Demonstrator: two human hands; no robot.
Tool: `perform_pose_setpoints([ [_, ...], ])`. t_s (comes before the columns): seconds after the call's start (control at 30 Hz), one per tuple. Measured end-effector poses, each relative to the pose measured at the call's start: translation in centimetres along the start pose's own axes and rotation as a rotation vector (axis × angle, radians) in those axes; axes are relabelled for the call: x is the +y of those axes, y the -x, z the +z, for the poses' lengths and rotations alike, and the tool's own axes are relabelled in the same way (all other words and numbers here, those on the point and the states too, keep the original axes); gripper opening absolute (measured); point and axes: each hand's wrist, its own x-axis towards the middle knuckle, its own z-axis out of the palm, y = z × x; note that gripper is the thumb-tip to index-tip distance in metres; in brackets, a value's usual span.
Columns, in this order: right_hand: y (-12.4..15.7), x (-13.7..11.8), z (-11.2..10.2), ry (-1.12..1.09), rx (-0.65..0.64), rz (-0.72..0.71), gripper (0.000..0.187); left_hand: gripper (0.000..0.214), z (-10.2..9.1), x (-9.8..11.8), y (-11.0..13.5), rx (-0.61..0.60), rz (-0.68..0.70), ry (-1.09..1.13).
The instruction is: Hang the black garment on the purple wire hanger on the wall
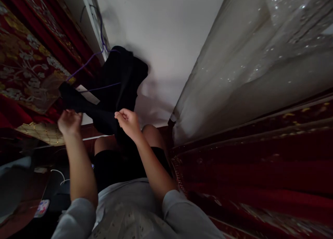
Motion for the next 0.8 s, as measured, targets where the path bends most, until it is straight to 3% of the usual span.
perform_pose_setpoints([
  [0.07,1.0,1.6,0.1,-0.031,0.069,0.032,0.035,0.038,2.9,-1.8,3.9,0.201,-0.160,0.204],
  [0.17,1.5,4.8,-1.0,0.006,0.206,0.054,0.040,0.026,7.5,-1.9,7.6,0.345,-0.328,0.457],
  [0.23,1.4,6.4,-2.3,0.095,0.238,0.075,0.039,0.027,9.4,-0.7,8.3,0.322,-0.362,0.533],
  [0.33,1.4,7.3,-3.4,0.223,0.151,0.113,0.029,0.027,10.7,2.1,8.2,0.170,-0.336,0.556],
  [0.43,1.8,6.2,-2.8,0.206,-0.083,0.028,0.062,0.015,11.7,4.7,8.2,-0.023,-0.219,0.389],
  [0.47,1.9,5.5,-2.3,0.179,-0.170,-0.004,0.065,0.011,12.0,5.4,8.2,-0.063,-0.149,0.282],
  [0.6,1.8,1.9,-0.7,0.195,-0.449,0.060,0.021,0.018,11.8,5.8,7.9,-0.069,0.117,-0.085],
  [0.7,-0.1,-1.0,-0.9,0.370,-0.568,0.087,0.015,0.043,10.1,3.8,8.1,-0.197,-0.060,-0.085],
  [0.8,-3.9,-3.5,-2.2,0.555,-0.491,-0.055,0.020,0.061,7.9,1.1,9.3,-0.477,-0.340,-0.125],
])
